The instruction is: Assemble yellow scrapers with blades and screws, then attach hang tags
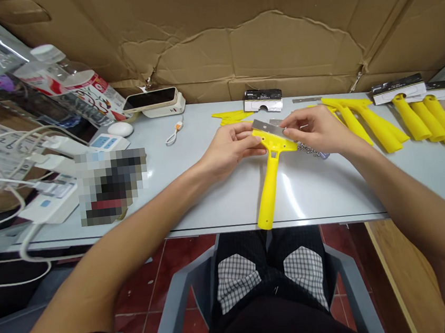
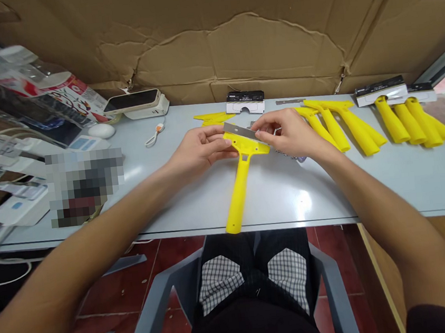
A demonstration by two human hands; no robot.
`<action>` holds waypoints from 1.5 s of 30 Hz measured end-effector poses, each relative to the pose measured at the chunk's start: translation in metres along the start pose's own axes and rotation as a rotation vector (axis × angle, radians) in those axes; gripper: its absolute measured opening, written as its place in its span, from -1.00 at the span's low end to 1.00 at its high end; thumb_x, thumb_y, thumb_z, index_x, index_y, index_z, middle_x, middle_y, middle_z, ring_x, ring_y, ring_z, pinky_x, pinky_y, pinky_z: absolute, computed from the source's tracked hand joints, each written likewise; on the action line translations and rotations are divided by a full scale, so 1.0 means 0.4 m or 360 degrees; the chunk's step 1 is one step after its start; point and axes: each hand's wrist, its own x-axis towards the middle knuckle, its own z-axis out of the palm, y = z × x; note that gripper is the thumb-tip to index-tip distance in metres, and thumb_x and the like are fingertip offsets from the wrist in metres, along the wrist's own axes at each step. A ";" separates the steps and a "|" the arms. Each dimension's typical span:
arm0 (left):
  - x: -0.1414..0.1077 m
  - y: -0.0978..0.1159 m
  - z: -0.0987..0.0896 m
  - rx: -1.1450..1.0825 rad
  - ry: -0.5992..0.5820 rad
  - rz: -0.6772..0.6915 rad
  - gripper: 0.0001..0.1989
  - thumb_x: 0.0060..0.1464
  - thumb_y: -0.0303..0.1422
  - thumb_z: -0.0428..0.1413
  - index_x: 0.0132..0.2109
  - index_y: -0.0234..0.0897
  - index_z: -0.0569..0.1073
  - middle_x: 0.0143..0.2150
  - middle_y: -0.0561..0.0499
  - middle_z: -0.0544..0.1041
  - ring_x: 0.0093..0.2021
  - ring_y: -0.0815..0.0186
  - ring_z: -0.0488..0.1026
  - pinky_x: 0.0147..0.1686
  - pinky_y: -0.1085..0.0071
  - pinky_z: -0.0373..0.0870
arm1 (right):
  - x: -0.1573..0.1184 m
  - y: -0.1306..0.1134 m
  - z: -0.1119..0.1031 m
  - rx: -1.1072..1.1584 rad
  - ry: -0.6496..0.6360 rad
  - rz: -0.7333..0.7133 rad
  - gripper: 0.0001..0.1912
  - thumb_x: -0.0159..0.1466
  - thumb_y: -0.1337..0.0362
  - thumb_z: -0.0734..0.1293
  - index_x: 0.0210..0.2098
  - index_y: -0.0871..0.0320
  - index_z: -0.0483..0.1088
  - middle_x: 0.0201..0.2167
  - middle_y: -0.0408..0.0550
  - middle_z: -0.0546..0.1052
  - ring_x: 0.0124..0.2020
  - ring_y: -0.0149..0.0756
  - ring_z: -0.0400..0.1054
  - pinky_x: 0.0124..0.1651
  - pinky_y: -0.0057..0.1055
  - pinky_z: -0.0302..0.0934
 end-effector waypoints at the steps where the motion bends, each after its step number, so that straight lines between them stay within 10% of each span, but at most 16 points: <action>1: 0.000 0.000 -0.001 0.0002 -0.0004 0.0007 -0.75 0.21 -0.52 0.39 0.03 -0.38 0.71 -0.08 -0.19 0.81 -0.10 0.15 0.78 0.07 0.15 0.75 | 0.000 0.000 -0.001 -0.0004 0.0004 -0.0010 -0.85 0.38 0.13 0.54 -0.14 0.01 0.75 -0.37 -0.06 0.61 -0.35 -0.20 0.43 -0.24 -0.17 0.38; 45: 0.022 -0.022 -0.008 -0.0031 0.0128 0.0094 -0.78 0.20 -0.57 0.39 -0.01 -0.38 0.66 -0.10 -0.15 0.80 -0.14 0.21 0.78 0.04 0.19 0.76 | 0.002 -0.003 0.019 -0.0108 0.0049 0.0003 -0.81 0.36 0.18 0.49 -0.15 0.09 0.76 -0.34 0.00 0.71 -0.33 -0.15 0.54 -0.19 -0.15 0.47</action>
